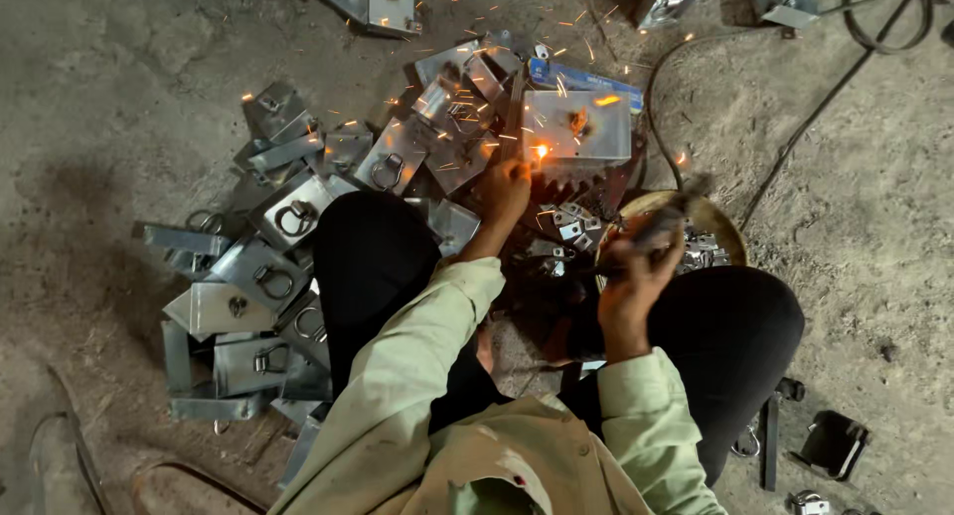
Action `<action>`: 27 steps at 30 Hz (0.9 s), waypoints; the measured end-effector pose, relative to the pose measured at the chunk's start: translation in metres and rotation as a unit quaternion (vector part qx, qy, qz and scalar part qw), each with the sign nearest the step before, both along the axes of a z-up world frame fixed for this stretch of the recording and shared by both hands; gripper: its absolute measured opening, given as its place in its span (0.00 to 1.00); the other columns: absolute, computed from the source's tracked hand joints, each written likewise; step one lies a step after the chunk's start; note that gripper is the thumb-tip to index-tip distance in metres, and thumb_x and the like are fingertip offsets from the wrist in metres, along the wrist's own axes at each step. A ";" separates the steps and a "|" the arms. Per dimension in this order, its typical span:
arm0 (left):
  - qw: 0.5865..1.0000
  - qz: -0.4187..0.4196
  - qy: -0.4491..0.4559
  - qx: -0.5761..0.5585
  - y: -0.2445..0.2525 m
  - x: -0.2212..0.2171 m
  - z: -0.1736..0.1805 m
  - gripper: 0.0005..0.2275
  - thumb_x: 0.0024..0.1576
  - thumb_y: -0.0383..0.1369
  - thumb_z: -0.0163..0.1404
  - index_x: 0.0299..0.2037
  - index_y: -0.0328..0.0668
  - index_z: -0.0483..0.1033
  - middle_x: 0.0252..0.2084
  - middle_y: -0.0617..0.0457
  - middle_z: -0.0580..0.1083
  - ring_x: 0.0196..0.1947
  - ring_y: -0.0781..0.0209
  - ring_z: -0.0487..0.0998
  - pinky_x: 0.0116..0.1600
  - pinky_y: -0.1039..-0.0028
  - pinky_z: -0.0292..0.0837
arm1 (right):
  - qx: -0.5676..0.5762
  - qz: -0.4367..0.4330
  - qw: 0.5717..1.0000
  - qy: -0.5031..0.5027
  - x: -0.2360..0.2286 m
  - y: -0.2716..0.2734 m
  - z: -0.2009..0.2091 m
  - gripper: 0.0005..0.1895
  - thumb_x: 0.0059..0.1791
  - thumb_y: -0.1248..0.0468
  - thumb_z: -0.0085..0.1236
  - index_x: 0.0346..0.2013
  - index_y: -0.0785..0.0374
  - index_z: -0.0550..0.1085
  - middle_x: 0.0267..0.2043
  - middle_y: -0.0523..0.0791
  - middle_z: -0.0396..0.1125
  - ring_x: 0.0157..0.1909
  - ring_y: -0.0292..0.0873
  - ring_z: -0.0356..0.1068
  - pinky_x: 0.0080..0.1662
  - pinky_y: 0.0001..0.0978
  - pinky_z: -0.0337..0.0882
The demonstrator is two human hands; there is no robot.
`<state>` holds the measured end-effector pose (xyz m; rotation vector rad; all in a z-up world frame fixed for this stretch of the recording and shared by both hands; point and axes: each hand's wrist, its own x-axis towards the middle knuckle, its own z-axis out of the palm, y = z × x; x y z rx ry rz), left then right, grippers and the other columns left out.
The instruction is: The person sits on the floor and uses a handheld welding tool to attach small metal pieces to square metal plates. They pick up a plate, weld a component onto it, and then place the finished unit into a pile. The process is repeated continuously with multiple plates and small metal parts.
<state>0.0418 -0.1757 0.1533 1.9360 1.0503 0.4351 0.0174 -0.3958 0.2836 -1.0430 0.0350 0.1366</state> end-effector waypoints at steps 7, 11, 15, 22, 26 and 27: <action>0.999 -0.013 -0.040 0.024 0.000 -0.004 -0.003 0.14 0.57 0.42 0.50 0.34 0.42 0.83 0.31 0.40 0.78 0.35 0.38 0.80 0.39 0.54 0.73 | 0.228 0.063 0.941 0.240 0.018 -0.023 0.007 0.23 0.46 0.48 0.53 0.47 0.60 0.72 0.42 0.51 0.67 0.42 0.51 0.66 0.48 0.43 0.68; 0.999 -0.002 -0.045 0.001 0.007 -0.004 -0.025 0.15 0.57 0.46 0.51 0.36 0.43 0.83 0.33 0.42 0.79 0.36 0.39 0.81 0.41 0.54 0.73 | 0.228 0.080 0.934 0.261 0.012 -0.017 0.015 0.23 0.45 0.49 0.55 0.48 0.60 0.72 0.41 0.50 0.67 0.42 0.50 0.65 0.46 0.42 0.68; 0.997 0.024 -0.077 -0.003 0.033 0.009 -0.002 0.19 0.60 0.48 0.51 0.47 0.40 0.77 0.45 0.39 0.79 0.47 0.36 0.78 0.50 0.52 0.70 | 0.230 0.067 0.935 0.263 0.013 -0.014 0.017 0.24 0.44 0.48 0.55 0.48 0.60 0.71 0.39 0.49 0.66 0.41 0.50 0.66 0.44 0.41 0.68; 0.964 -0.184 -0.160 0.107 0.107 0.086 -0.015 0.25 0.67 0.48 0.40 0.48 0.26 0.75 0.50 0.28 0.75 0.52 0.29 0.73 0.57 0.49 0.66 | 0.192 0.044 0.948 0.250 0.001 -0.023 0.031 0.26 0.46 0.48 0.53 0.46 0.67 0.70 0.40 0.50 0.67 0.40 0.50 0.67 0.43 0.43 0.69; 0.998 -0.055 0.007 -0.033 0.112 0.062 -0.050 0.29 0.66 0.51 0.33 0.43 0.28 0.78 0.44 0.29 0.77 0.48 0.28 0.75 0.55 0.47 0.66 | 0.173 0.005 0.959 0.223 -0.003 -0.035 0.036 0.25 0.46 0.49 0.53 0.48 0.65 0.69 0.40 0.50 0.66 0.40 0.50 0.68 0.43 0.44 0.70; 0.998 -0.024 0.014 -0.053 0.106 0.048 -0.059 0.28 0.66 0.51 0.32 0.46 0.31 0.79 0.44 0.31 0.78 0.47 0.29 0.76 0.54 0.46 0.68 | 0.169 -0.002 0.963 0.211 -0.004 -0.040 0.036 0.24 0.46 0.49 0.53 0.48 0.64 0.68 0.40 0.49 0.66 0.40 0.50 0.68 0.42 0.44 0.70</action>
